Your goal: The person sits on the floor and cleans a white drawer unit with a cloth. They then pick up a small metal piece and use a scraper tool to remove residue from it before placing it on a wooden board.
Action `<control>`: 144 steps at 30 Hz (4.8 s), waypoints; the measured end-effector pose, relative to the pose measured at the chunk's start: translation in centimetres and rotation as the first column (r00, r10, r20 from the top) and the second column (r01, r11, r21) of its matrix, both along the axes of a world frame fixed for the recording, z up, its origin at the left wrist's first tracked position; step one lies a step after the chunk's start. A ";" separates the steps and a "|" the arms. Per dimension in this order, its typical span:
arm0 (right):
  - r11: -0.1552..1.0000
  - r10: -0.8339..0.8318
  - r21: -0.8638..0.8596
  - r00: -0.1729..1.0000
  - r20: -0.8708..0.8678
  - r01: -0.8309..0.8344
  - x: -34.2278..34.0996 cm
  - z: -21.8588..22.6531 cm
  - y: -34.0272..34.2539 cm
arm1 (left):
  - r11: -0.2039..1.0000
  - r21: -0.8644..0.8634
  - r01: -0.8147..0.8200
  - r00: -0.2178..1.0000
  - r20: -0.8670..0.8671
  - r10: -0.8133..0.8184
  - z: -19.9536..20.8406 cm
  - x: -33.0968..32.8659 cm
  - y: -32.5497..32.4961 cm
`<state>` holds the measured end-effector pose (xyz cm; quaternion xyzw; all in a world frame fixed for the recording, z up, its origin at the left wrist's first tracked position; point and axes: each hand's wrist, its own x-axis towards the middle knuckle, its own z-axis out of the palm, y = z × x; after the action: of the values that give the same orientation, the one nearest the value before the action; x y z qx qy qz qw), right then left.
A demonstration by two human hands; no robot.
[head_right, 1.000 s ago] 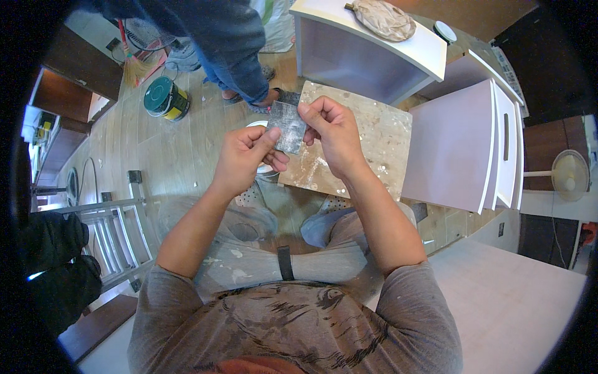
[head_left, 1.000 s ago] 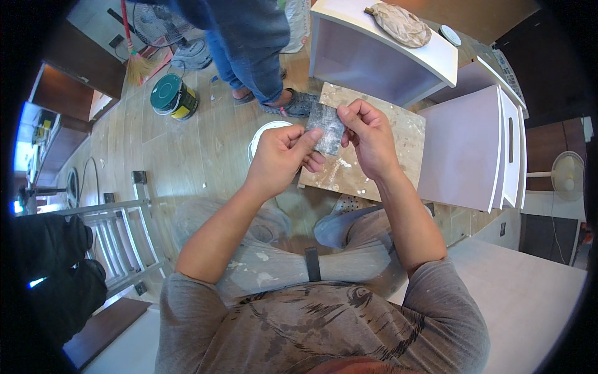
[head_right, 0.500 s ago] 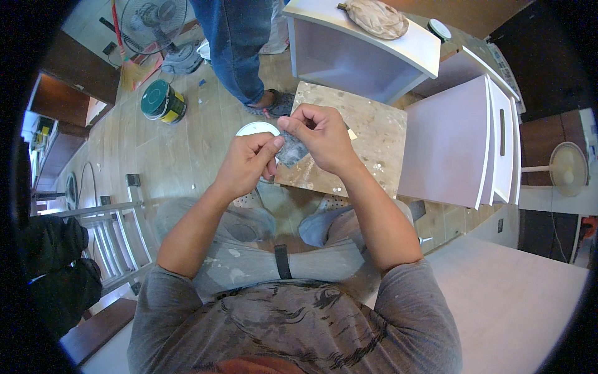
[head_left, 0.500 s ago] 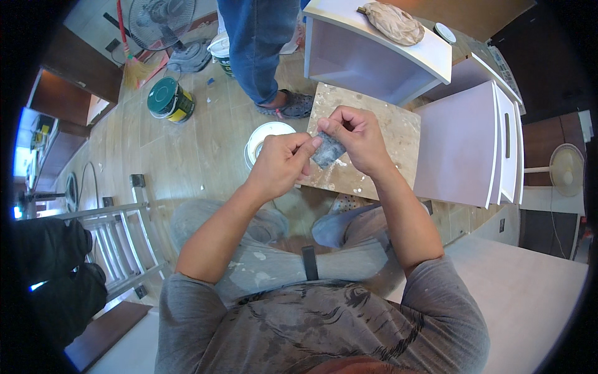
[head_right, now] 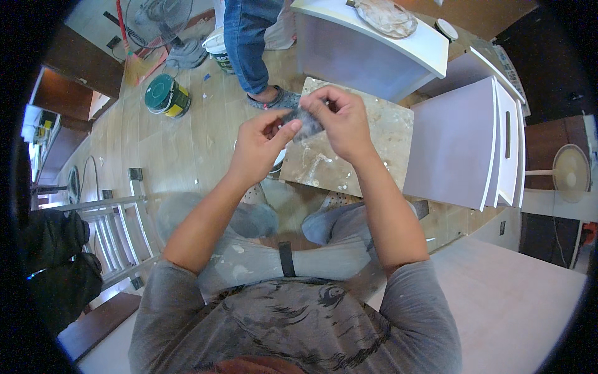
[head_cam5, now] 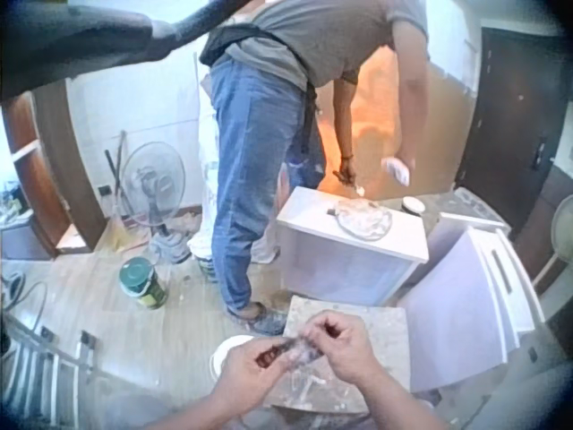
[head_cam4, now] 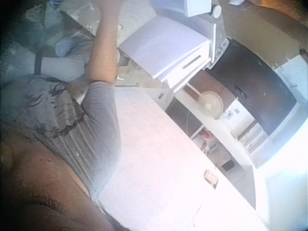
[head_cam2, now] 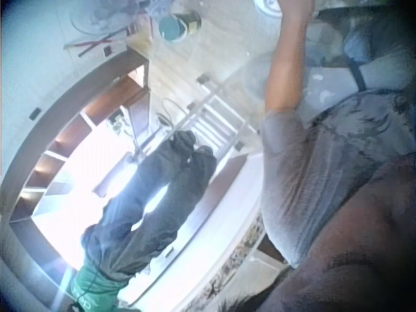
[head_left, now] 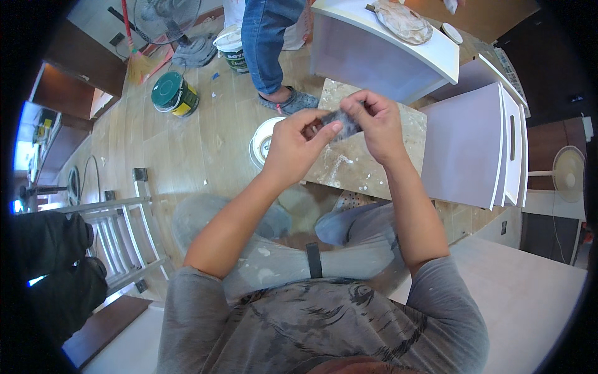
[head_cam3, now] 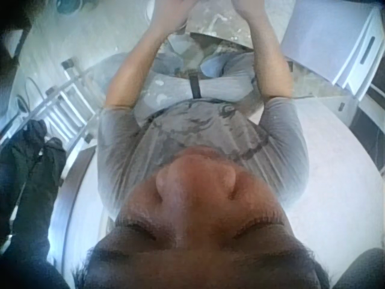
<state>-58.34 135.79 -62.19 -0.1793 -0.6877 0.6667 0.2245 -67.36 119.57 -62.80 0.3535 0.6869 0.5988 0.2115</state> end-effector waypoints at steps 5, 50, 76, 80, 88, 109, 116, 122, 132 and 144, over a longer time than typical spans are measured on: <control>0.994 -0.102 -0.038 0.995 0.007 0.102 -0.3 -0.4 0.8 | 0.997 0.021 0.080 0.931 0.356 -0.082 -1.0 -0.5 0.5; 0.841 0.413 -0.403 0.909 0.050 -0.360 0.4 1.9 -4.5 | 0.914 0.326 -0.242 0.469 0.864 -0.184 -2.0 -6.2 -2.0; 0.834 0.424 -0.414 0.904 0.059 -0.364 0.9 2.2 -3.8 | 0.941 0.204 -0.270 0.463 0.884 -0.059 -2.1 -4.7 -1.7; 0.837 0.411 -0.423 0.909 0.072 -0.346 0.9 2.4 -3.7 | 0.938 0.217 -0.270 0.470 0.880 -0.068 -1.8 -4.5 -1.6; 0.847 0.413 -0.400 0.907 0.078 -0.352 0.9 1.8 -3.3 | 0.939 0.229 -0.258 0.487 0.870 -0.078 -1.8 -4.6 -1.7; 0.855 0.413 -0.392 0.903 0.119 -0.340 0.9 1.9 -2.9 | 0.924 0.244 -0.295 0.478 0.875 -0.078 -1.4 -4.4 -1.6; 0.860 0.406 -0.385 0.906 0.119 -0.335 0.9 1.8 -2.8 | 0.925 0.261 -0.276 0.488 0.867 -0.099 -1.7 -4.6 -1.6; 0.855 0.400 -0.409 0.908 0.128 -0.319 1.0 2.0 -2.6 | 0.926 0.275 -0.261 0.678 0.734 -0.027 -1.0 -4.5 -1.5; 0.857 0.405 -0.377 0.912 0.070 -0.352 1.3 2.2 -1.6 | 0.955 0.291 -0.054 0.829 0.547 -0.120 0.3 -4.0 -1.7; 0.901 0.378 -0.268 0.920 0.104 -0.340 1.4 2.0 -1.5 | 0.976 0.173 0.133 0.869 0.452 -0.199 1.2 -3.2 -1.3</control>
<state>-56.97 134.26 -60.17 -0.1260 -0.6367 0.7605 0.0201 -70.59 118.23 -61.64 0.2705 0.5401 0.6913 0.3966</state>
